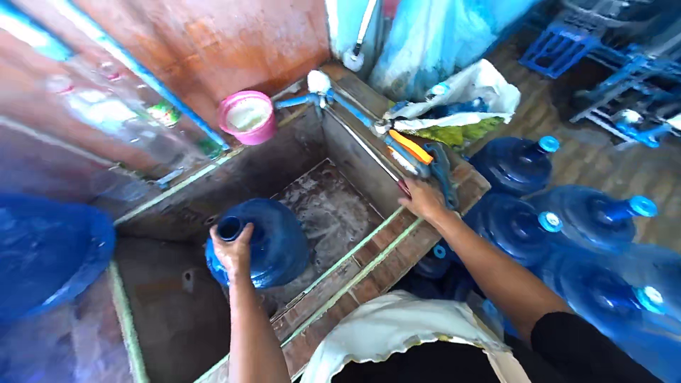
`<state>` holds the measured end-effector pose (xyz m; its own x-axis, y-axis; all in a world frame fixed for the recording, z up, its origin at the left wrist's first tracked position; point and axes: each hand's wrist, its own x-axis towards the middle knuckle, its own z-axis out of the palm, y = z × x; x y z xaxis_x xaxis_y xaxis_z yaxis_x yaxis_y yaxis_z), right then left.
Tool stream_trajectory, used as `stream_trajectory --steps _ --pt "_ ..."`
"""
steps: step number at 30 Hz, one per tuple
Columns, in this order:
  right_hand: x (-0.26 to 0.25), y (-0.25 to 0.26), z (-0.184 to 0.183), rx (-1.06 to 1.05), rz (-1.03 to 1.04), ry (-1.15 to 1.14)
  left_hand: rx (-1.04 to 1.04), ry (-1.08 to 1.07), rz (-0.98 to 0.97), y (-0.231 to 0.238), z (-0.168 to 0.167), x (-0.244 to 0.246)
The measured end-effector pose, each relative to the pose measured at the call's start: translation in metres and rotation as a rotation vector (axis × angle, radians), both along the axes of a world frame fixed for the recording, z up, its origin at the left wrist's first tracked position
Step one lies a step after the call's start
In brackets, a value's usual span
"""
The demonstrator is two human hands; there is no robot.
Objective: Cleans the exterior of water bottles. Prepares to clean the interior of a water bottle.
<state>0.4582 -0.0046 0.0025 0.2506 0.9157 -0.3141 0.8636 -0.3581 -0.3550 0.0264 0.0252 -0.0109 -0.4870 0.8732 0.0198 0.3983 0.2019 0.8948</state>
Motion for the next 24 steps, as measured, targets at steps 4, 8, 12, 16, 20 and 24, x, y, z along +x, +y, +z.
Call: stream_trajectory --steps 4,8,12,16,20,24 --pt "-0.007 0.010 -0.008 -0.001 -0.074 -0.005 0.060 -0.102 0.137 -0.027 -0.008 -0.002" --pt "0.001 0.005 0.015 0.123 -0.101 0.299 -0.051 -0.145 0.002 -0.036 -0.005 -0.015" --pt "0.004 -0.005 0.070 0.104 -0.106 0.673 -0.139 -0.200 -0.167 -0.038 -0.001 -0.027" --pt "-0.001 -0.001 0.121 0.125 0.051 0.783 -0.136 -0.157 0.049 -0.045 -0.010 -0.007" --pt "-0.024 0.017 0.143 0.096 0.225 0.650 -0.166 -0.118 0.088 -0.054 -0.009 0.004" --pt "-0.048 0.038 0.156 0.097 0.398 0.063 -0.200 -0.076 0.083 -0.060 -0.006 0.003"
